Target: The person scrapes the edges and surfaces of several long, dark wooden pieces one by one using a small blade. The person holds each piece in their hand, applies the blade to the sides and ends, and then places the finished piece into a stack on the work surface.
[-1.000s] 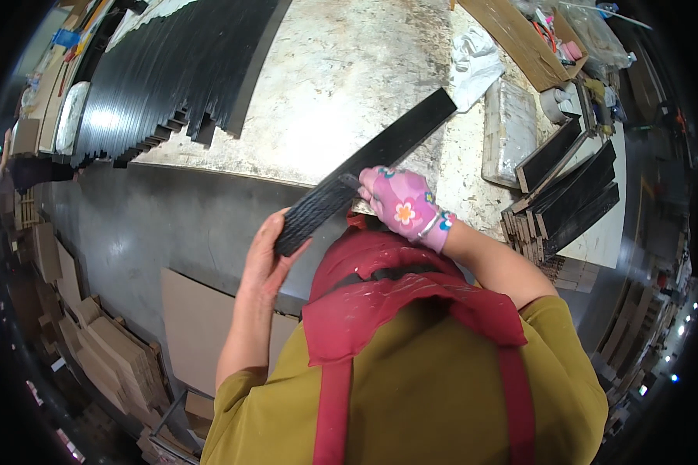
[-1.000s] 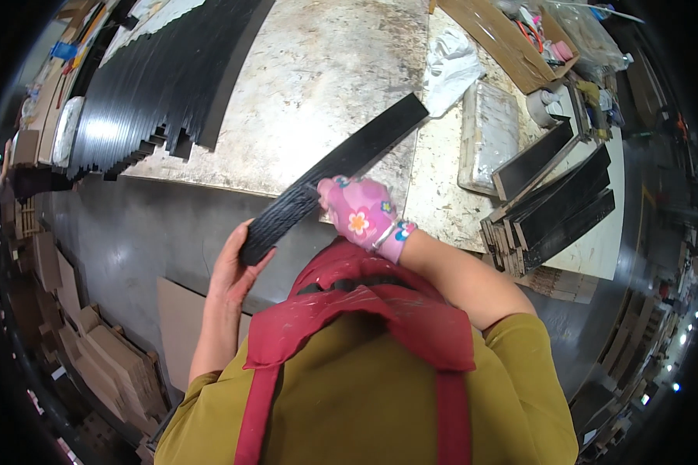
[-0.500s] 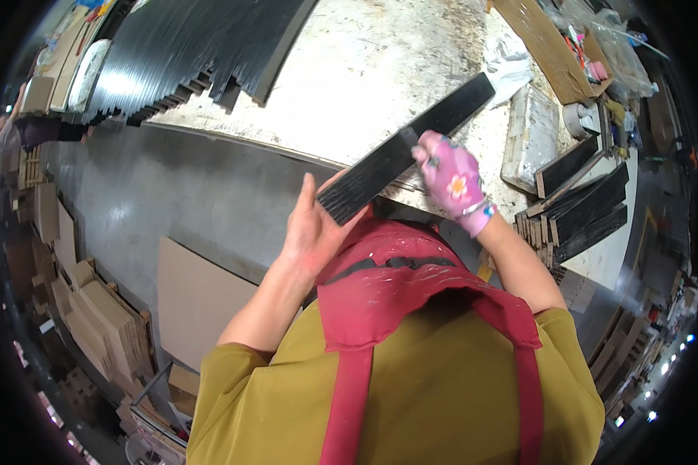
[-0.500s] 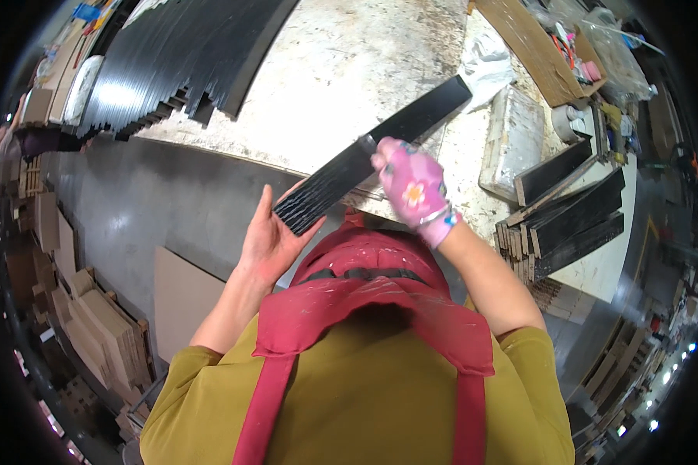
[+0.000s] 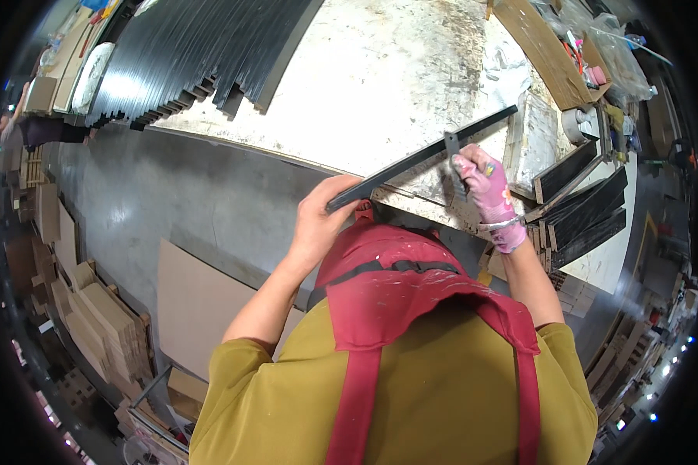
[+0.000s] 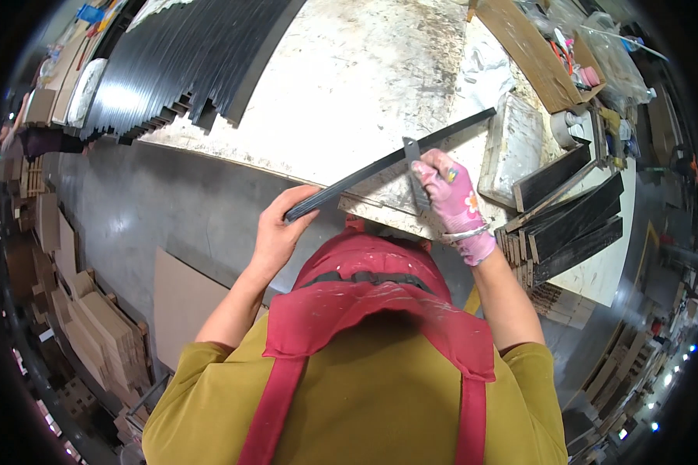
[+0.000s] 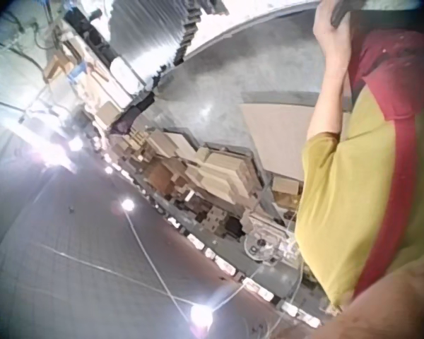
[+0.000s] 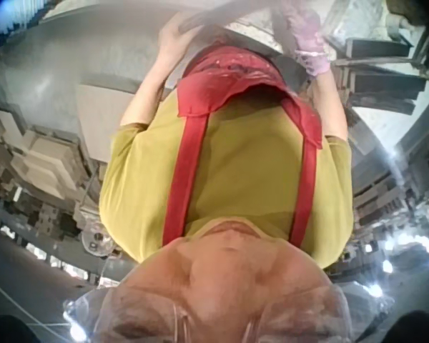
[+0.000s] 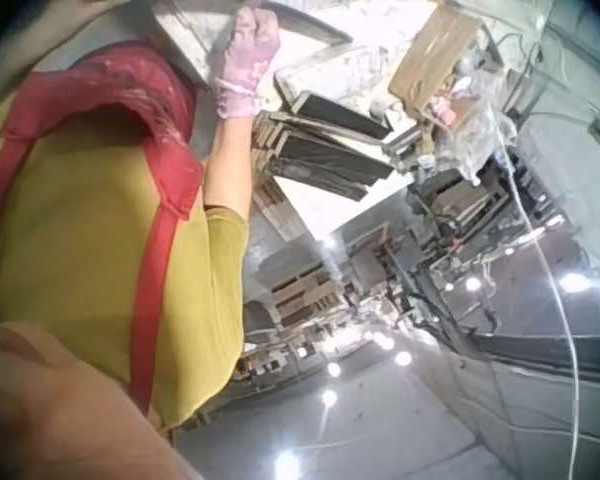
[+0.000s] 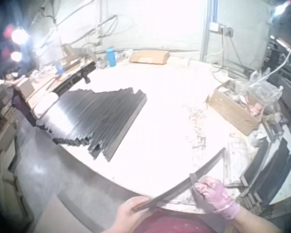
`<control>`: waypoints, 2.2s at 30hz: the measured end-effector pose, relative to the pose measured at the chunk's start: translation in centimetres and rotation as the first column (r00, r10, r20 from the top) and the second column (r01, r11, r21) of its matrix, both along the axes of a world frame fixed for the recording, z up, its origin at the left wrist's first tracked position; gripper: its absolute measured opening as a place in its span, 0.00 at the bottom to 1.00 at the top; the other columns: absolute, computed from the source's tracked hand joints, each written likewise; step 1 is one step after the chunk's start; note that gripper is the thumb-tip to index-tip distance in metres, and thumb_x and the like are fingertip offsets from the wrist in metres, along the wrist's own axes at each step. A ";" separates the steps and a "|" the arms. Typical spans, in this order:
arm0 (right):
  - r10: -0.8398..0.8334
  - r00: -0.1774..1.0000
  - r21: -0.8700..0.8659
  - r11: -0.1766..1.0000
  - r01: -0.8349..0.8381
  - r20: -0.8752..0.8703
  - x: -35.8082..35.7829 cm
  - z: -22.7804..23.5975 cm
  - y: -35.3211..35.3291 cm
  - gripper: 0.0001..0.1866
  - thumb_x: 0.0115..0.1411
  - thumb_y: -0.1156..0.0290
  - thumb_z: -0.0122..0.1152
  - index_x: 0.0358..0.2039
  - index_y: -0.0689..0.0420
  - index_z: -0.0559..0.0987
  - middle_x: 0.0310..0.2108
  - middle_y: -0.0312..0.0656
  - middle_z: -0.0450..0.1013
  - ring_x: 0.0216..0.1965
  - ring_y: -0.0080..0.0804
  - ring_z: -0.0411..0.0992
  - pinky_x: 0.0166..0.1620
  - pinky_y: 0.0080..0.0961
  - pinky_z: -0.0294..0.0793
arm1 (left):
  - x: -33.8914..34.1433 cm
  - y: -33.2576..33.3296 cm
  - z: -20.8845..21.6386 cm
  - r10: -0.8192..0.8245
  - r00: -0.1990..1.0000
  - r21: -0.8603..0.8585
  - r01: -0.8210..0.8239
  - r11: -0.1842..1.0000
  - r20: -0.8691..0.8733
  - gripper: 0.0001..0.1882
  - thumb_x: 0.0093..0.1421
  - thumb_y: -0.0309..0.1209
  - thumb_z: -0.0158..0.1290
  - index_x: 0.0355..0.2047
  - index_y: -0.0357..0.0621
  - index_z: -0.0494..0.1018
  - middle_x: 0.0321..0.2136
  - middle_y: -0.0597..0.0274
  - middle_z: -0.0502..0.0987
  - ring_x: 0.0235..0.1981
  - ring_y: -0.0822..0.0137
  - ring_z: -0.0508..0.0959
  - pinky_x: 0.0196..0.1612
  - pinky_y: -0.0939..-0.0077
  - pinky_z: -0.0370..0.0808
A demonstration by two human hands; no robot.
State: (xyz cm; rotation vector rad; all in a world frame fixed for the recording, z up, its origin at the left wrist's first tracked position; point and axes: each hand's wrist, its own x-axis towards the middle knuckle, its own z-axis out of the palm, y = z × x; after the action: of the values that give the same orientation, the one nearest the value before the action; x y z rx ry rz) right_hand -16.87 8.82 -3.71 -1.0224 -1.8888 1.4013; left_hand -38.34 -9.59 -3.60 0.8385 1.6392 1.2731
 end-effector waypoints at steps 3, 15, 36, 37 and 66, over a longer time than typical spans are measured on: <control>0.023 0.992 -0.022 1.000 -0.020 0.121 -0.1 0.2 -0.8 0.08 0.59 0.69 0.56 0.28 0.61 0.73 0.22 0.35 0.66 0.27 0.22 0.64 0.33 0.22 0.66 | -1.6 -0.2 -0.3 0.012 0.925 0.050 0.008 0.999 -0.381 0.13 0.52 0.21 0.58 0.39 0.39 0.76 0.37 0.58 0.78 0.40 0.64 0.77 0.44 0.76 0.72; 0.066 0.995 -0.037 0.997 -0.064 0.079 -0.2 3.3 -3.3 0.13 0.61 0.64 0.58 0.33 0.64 0.74 0.23 0.37 0.67 0.27 0.22 0.63 0.33 0.22 0.66 | -0.4 5.5 0.0 -0.457 0.470 -0.280 0.399 0.873 -0.755 0.13 0.58 0.36 0.55 0.39 0.40 0.71 0.32 0.51 0.74 0.36 0.49 0.75 0.36 0.61 0.72; -0.164 0.980 0.702 0.711 0.036 0.116 -0.1 12.2 -2.4 0.08 0.50 0.76 0.60 0.33 0.55 0.76 0.26 0.44 0.72 0.26 0.44 0.72 0.29 0.34 0.70 | 5.4 15.1 9.1 0.063 0.371 0.007 -0.182 0.983 0.926 0.15 0.62 0.32 0.49 0.44 0.32 0.71 0.40 0.53 0.77 0.43 0.61 0.78 0.48 0.69 0.75; -0.184 0.971 0.772 0.635 0.000 0.152 -0.4 12.0 -2.1 0.08 0.48 0.73 0.60 0.31 0.53 0.75 0.27 0.41 0.72 0.26 0.41 0.72 0.29 0.34 0.71 | 5.7 15.1 9.4 0.090 0.367 -0.019 -0.193 0.981 0.926 0.14 0.63 0.33 0.49 0.43 0.34 0.71 0.38 0.55 0.78 0.40 0.62 0.78 0.45 0.70 0.76; -0.147 0.983 0.461 0.884 0.083 0.106 2.8 11.2 -4.1 0.05 0.55 0.74 0.60 0.29 0.60 0.74 0.26 0.47 0.71 0.27 0.49 0.72 0.29 0.34 0.69 | 2.0 12.6 2.8 0.034 0.766 -0.083 0.025 0.996 0.642 0.17 0.59 0.25 0.50 0.49 0.39 0.66 0.40 0.54 0.76 0.39 0.62 0.78 0.41 0.70 0.77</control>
State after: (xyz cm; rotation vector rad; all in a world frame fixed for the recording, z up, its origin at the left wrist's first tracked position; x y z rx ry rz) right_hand -14.11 4.72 7.48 -0.9891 -2.0827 0.7747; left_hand -36.36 2.98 -0.83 0.2755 1.1190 1.2916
